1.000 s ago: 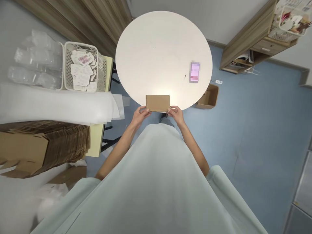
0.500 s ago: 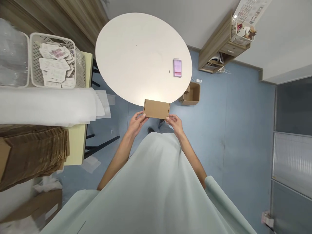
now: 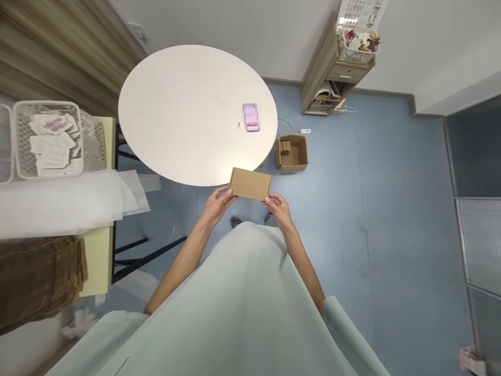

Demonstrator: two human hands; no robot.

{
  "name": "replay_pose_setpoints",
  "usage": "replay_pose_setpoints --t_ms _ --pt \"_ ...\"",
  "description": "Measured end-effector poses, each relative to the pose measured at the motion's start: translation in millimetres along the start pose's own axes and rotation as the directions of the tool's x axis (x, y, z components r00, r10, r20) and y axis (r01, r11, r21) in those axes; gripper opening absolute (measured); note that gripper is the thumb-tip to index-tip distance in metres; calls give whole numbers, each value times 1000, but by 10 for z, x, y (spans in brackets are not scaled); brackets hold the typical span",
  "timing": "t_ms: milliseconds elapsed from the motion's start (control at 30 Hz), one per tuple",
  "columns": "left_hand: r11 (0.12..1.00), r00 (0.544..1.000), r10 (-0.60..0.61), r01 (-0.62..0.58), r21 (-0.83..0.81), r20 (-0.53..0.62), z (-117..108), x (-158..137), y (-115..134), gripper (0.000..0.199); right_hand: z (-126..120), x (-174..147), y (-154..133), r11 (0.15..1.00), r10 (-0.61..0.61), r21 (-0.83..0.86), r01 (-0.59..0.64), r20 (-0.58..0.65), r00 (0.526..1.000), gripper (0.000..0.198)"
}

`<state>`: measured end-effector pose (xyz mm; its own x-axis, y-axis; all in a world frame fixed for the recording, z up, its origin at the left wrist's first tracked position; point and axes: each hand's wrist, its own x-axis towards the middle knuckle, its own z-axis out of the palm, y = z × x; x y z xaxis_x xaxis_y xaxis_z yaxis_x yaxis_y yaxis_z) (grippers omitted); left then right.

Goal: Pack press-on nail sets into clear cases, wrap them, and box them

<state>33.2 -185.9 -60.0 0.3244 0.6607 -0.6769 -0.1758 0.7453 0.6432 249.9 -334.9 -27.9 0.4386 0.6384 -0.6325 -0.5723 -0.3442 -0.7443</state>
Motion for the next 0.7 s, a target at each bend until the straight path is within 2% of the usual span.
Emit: replay_pose_setpoints --t_ms 167,400,533,700 --pt "996 1000 -12 9 87 27 821 205 -211 45 -705 263 -331 996 -3 87 8 -52 999 68" --pt "986 995 -83 73 152 60 1910 386 -528 39 -1660 576 -842 995 39 99 -30 -91 995 67" --pt "971 991 -124 110 213 52 2264 509 -564 35 -1957 739 -1079 993 66 103 -57 -85 994 67" --pt "955 982 -185 168 245 48 2443 818 -530 29 -2051 1040 -1302 993 105 66 -100 -66 992 69"
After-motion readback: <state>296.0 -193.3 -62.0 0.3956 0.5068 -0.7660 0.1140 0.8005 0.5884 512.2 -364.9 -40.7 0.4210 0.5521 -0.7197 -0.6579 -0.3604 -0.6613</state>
